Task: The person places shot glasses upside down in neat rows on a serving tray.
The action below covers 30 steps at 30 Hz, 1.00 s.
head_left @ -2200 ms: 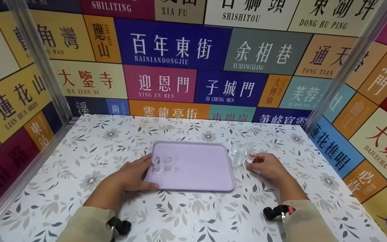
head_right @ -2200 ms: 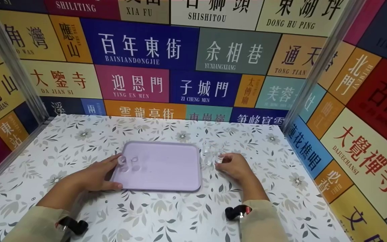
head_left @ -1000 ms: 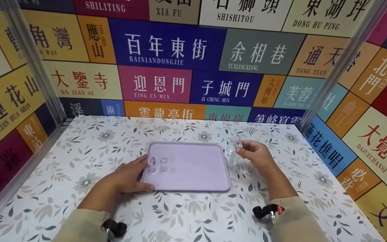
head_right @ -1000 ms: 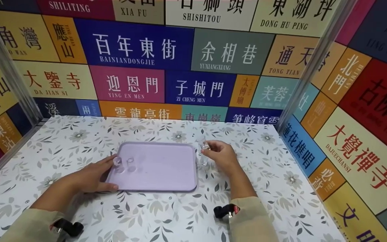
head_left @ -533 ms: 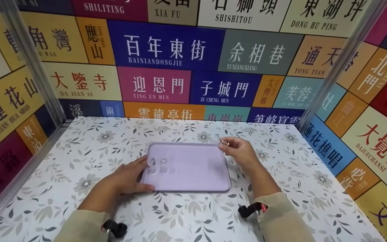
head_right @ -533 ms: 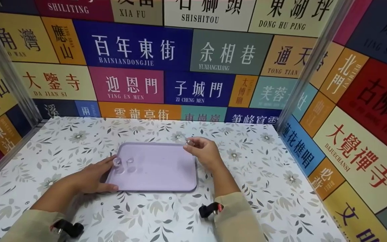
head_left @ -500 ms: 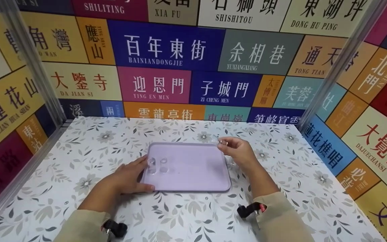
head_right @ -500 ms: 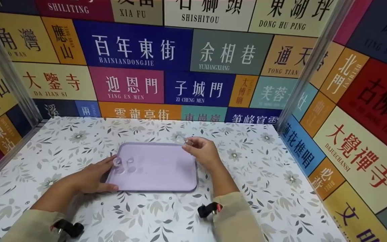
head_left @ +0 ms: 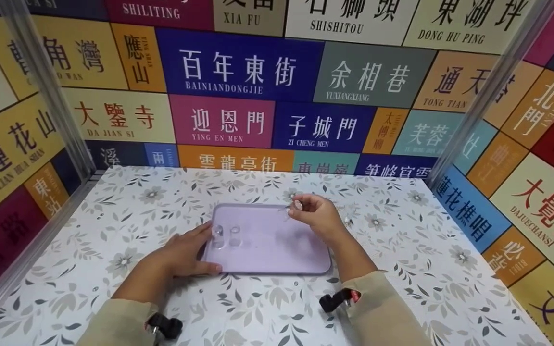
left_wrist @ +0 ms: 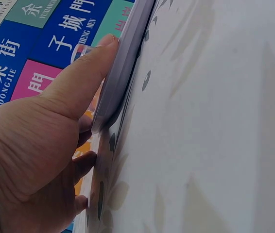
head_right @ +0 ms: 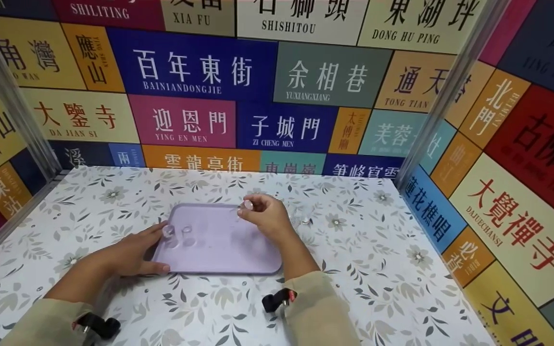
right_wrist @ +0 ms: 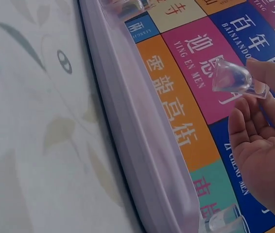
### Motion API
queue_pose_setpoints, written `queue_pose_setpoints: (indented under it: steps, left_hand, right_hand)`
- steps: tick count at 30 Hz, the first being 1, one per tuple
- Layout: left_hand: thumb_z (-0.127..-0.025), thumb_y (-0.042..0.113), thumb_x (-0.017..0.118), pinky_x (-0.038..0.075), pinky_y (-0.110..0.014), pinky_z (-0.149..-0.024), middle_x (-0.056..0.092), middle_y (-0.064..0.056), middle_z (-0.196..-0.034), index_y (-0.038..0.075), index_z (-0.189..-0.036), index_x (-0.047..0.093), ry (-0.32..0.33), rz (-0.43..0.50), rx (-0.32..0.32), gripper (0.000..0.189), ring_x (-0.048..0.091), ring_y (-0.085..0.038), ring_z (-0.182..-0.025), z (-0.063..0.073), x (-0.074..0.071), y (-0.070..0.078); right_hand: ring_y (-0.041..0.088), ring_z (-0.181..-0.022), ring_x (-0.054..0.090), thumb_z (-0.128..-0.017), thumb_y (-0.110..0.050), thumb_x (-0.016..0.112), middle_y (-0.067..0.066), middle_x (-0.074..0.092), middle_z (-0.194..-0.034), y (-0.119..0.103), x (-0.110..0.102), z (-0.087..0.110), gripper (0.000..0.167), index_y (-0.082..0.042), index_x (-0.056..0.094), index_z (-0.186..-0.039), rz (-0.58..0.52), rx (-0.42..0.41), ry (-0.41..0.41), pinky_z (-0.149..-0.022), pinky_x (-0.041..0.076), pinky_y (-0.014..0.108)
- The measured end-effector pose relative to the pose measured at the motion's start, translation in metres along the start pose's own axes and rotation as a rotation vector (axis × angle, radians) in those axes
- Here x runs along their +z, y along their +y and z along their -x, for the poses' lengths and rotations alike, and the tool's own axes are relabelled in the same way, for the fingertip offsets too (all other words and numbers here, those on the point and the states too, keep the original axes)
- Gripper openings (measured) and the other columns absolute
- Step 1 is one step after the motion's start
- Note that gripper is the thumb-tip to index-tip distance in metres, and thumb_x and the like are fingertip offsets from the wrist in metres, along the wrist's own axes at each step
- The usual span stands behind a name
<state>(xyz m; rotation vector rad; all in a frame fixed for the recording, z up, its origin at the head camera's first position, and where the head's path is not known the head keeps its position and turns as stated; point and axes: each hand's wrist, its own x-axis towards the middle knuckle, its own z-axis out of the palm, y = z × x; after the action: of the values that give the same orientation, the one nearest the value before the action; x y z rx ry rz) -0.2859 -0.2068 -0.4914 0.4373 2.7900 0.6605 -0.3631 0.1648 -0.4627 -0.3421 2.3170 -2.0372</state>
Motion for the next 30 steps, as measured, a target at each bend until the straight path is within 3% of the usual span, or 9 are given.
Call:
queue_pose_setpoints:
  steps: [4,11,19,30]
  left_hand:
    - [-0.082,0.076,0.078,0.009,-0.073,-0.133,0.013,-0.001,-0.183,0.019,-0.173,0.023,-0.007,0.005,-0.01,0.12,0.017,-0.041,-0.168,0.0,-0.001,0.001]
    - [-0.082,0.075,0.078,0.009,-0.072,-0.134,0.012,0.0,-0.183,0.021,-0.173,0.022,-0.012,0.001,-0.015,0.12,0.017,-0.04,-0.168,0.001,-0.001,0.0]
    - [-0.083,0.073,0.08,0.01,-0.075,-0.132,0.014,-0.001,-0.183,0.024,-0.173,0.023,0.002,0.009,-0.006,0.117,0.02,-0.041,-0.167,0.001,-0.001,0.001]
    - [-0.081,0.077,0.078,0.009,-0.072,-0.134,0.013,0.0,-0.183,0.024,-0.173,0.023,-0.01,-0.005,-0.022,0.119,0.02,-0.042,-0.167,-0.001,-0.001,0.001]
  right_hand:
    - [0.012,-0.093,0.065,-0.087,-0.007,0.088,-0.003,0.071,-0.099,0.001,0.016,-0.003,0.043,0.005,0.072,-0.125,-0.007,-0.012,-0.014,-0.079,0.059,0.019]
    - [0.011,-0.096,0.065,-0.087,-0.02,0.091,-0.003,0.075,-0.103,0.0,0.043,-0.005,0.041,-0.009,0.079,-0.125,0.109,-0.035,-0.03,-0.081,0.058,0.02]
    - [0.011,-0.092,0.065,-0.087,-0.013,0.09,-0.004,0.073,-0.098,-0.005,0.07,-0.007,0.042,-0.004,0.078,-0.125,0.047,-0.061,-0.099,-0.079,0.058,0.019]
    - [0.012,-0.094,0.067,-0.086,-0.014,0.09,-0.001,0.077,-0.1,0.0,0.081,-0.006,0.042,-0.004,0.078,-0.125,0.1,-0.044,-0.14,-0.08,0.059,0.019]
